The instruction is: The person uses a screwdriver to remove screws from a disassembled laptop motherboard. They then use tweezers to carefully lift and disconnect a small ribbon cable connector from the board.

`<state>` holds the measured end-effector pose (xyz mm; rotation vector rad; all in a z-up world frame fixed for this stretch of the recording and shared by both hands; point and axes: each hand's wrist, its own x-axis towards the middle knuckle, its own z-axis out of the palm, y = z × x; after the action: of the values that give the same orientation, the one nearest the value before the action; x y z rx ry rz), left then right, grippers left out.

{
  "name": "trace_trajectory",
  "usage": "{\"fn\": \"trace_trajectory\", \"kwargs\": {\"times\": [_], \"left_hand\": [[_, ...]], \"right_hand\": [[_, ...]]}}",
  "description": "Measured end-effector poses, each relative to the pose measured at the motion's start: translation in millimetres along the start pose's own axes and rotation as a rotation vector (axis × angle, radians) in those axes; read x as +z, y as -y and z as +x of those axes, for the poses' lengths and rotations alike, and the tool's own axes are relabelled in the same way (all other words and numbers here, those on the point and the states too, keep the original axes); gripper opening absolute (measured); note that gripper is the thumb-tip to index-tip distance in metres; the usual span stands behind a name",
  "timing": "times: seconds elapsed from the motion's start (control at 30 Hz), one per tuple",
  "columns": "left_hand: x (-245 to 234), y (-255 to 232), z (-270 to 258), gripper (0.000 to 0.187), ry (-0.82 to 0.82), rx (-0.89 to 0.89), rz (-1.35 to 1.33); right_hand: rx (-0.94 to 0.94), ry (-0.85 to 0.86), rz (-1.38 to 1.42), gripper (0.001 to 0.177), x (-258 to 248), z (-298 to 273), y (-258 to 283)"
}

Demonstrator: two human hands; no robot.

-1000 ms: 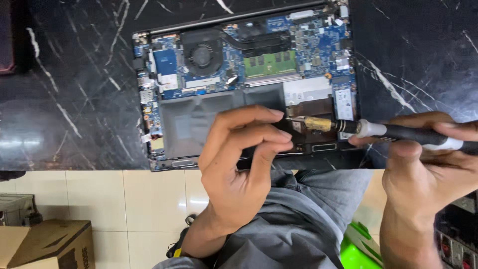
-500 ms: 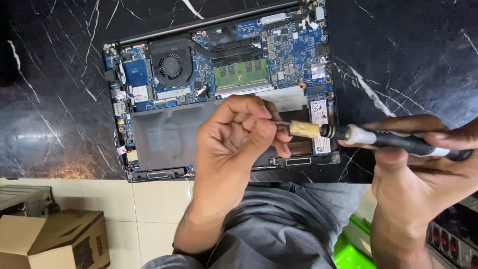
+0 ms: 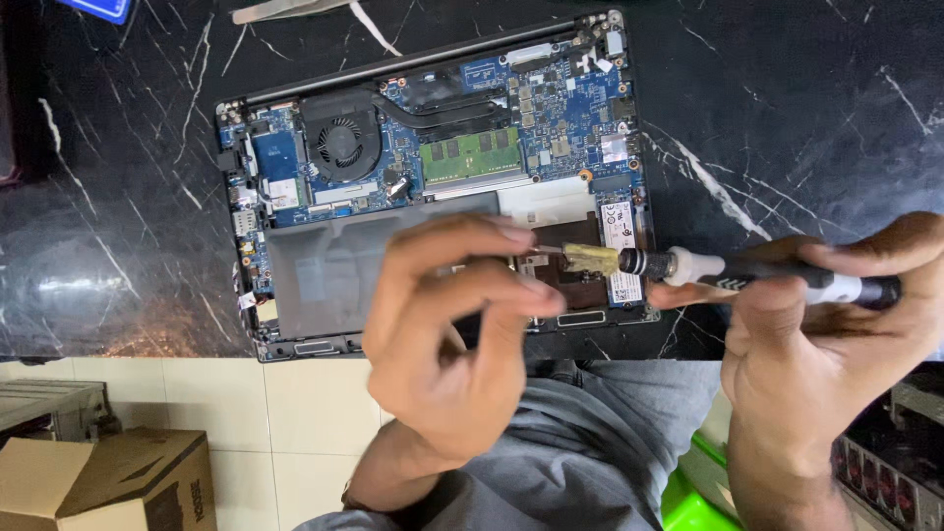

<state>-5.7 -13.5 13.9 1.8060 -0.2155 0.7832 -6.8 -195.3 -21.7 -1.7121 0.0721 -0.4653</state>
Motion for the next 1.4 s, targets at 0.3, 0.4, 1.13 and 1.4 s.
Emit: {"fn": "trace_trajectory", "kwargs": {"times": [0.3,0.4,1.13,1.4], "left_hand": [[-2,-10,-2,0.005,0.019,0.165,0.176],[-9,-14,2,0.009,0.089,0.141,0.184],[-14,-17,0,0.009,0.102,0.026,0.084],[-15,-14,-1,0.014,0.072,0.073,0.076]], "right_hand": [[0.067,0.097,0.106,0.034,10,-1,36],[0.057,0.072,0.055,0.036,16,-4,43],[0.277,0.130,0.241,0.018,7,-3,30],[0.320,0.081,0.178,0.025,11,-1,37]]}}
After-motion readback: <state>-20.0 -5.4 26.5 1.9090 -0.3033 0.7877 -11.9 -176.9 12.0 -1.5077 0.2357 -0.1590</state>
